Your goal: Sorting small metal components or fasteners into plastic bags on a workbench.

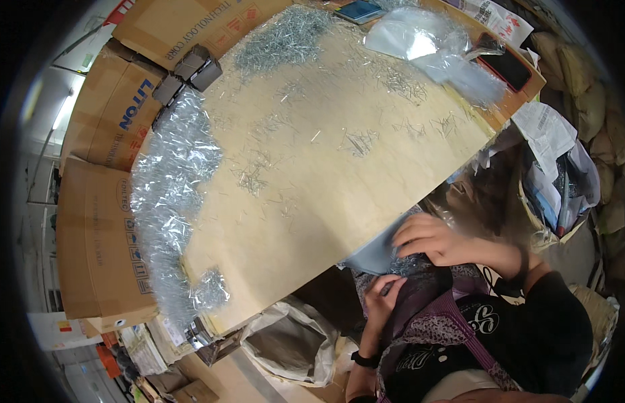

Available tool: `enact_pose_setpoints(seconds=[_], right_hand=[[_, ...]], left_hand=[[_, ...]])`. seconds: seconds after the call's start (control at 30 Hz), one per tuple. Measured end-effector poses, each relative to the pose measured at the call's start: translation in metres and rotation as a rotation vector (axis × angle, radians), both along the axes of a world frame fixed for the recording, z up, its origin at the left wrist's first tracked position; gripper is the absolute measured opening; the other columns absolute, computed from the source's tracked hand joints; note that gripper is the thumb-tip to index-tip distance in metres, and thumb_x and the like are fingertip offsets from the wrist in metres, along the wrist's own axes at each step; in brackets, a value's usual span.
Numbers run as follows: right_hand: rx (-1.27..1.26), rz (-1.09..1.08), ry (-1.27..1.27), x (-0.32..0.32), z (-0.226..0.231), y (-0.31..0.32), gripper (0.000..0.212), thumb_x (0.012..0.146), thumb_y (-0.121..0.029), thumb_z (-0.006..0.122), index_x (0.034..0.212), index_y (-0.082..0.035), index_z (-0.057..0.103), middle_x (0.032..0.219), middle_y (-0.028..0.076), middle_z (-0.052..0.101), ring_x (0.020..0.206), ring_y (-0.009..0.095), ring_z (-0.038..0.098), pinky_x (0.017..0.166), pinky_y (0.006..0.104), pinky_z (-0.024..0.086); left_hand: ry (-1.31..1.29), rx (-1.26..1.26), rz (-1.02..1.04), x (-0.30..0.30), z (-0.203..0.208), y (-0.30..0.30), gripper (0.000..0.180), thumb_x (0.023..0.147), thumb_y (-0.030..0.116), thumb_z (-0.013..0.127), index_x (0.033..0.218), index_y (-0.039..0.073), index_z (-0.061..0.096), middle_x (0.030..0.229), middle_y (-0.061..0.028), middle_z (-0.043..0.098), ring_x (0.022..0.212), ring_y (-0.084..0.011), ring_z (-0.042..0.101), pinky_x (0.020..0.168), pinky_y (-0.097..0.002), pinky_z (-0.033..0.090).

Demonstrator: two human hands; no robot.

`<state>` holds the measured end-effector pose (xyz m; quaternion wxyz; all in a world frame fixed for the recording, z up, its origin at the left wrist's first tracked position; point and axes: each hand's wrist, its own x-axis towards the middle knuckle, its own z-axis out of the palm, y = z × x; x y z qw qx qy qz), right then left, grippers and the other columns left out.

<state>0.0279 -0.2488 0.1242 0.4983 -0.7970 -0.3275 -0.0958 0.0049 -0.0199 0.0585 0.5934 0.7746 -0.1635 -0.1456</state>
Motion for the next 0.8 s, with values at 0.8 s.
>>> enact_pose_setpoints(seconds=[0.8], right_hand=[[-0.189,-0.348,-0.081,-0.02,0.003,0.002,0.034,0.077,0.006,0.059,0.109,-0.004,0.063,0.107,0.013,0.058,0.101,0.032,0.057,0.084,0.04,0.046]], left_hand=[[0.052,0.102,-0.192,0.004,-0.018,0.005,0.01,0.078,0.004,0.071,0.088,0.002,0.07,0.086,-0.0097,0.069,0.078,-0.0226,0.065,0.073,-0.031,0.05]])
